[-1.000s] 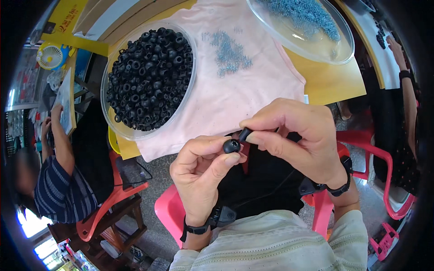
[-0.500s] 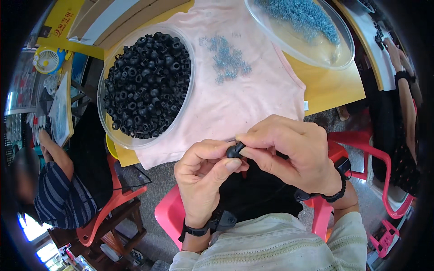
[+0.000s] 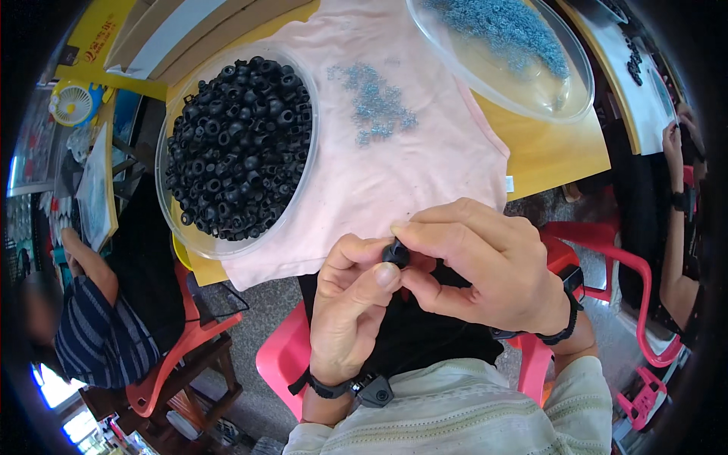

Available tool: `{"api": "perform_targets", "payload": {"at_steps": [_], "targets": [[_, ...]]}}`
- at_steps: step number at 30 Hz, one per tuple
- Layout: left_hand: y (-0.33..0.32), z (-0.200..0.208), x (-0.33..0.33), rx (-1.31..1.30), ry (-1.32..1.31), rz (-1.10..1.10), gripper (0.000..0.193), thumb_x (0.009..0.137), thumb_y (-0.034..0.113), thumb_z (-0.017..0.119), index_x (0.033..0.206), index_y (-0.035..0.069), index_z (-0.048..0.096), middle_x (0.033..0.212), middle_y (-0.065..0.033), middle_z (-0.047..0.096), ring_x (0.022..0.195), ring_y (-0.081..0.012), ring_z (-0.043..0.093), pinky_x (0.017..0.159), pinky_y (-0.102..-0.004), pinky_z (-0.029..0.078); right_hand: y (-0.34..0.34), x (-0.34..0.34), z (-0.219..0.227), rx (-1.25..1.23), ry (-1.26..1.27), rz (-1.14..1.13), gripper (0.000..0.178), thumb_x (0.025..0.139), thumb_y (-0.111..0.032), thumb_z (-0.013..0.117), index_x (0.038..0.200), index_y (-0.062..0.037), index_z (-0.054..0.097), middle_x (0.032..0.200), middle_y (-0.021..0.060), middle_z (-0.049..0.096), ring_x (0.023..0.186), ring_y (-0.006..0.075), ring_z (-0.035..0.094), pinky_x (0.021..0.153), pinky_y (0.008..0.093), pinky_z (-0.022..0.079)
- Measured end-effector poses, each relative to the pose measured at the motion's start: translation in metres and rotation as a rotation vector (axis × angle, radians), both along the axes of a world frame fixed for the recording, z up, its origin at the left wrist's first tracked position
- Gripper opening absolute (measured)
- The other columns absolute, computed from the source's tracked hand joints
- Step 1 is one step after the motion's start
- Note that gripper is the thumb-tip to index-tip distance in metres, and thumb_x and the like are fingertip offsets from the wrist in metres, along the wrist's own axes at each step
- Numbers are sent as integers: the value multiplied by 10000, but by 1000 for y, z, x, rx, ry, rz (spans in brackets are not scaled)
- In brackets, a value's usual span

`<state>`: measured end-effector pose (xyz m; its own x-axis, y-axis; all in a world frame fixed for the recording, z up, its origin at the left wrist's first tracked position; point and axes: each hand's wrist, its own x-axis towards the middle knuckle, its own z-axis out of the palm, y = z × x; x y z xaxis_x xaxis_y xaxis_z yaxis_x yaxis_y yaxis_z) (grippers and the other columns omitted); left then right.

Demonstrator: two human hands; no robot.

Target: The person is manually assembling small black plastic components by inserting tiny metal pins into them.

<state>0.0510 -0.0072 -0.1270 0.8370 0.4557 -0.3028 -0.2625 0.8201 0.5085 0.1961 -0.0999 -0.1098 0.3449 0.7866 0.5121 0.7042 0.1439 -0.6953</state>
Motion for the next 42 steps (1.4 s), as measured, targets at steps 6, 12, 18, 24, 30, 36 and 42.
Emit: {"api": "perform_targets", "payload": {"at_steps": [6,12,18,24,30,36,42], "targets": [[-3,6,2,-105,16,-7,136,918,27,584,1054,36,590,1106,-164,657,1025,-301,649,926,-388,504,-2,3,-4,21,-98,-15,296,703,-79,724,969,-9,616,842,62,613,723,196,632,527,288,508],[-7,5,4,-39,61,7,96,919,19,591,1011,38,612,1102,-137,662,951,-186,652,864,-324,505,-2,5,-5,69,-83,23,253,685,-77,724,885,-19,579,781,76,544,675,230,573,550,326,472],[-2,9,8,88,196,-24,45,940,73,585,981,55,587,1041,-77,653,902,-142,626,832,-294,503,1,6,-8,47,-74,25,260,698,-69,730,904,-1,587,784,88,567,693,251,596,582,326,494],[-2,8,7,90,90,23,122,959,73,554,1068,35,591,1094,-137,657,1020,-239,643,912,-370,514,2,3,-2,43,72,-6,287,719,-59,747,975,-9,628,811,84,623,708,232,636,599,299,527],[-1,5,10,90,-7,-5,166,962,66,537,1117,29,584,1135,-202,647,1091,-326,633,969,-428,502,0,6,2,62,109,-25,308,713,-63,758,991,-15,634,828,72,627,691,194,631,591,283,524],[-4,7,9,77,-7,3,156,968,79,525,1106,31,576,1120,-219,647,1075,-328,638,956,-416,508,-4,9,9,27,113,0,304,717,-68,749,992,-16,631,852,82,635,738,218,639,620,300,525],[-11,9,9,34,-27,11,126,958,70,541,1067,37,595,1108,-181,661,1067,-299,641,941,-386,501,-6,7,5,84,16,3,283,706,-61,739,950,-7,607,816,86,606,725,247,613,625,316,511]]}}
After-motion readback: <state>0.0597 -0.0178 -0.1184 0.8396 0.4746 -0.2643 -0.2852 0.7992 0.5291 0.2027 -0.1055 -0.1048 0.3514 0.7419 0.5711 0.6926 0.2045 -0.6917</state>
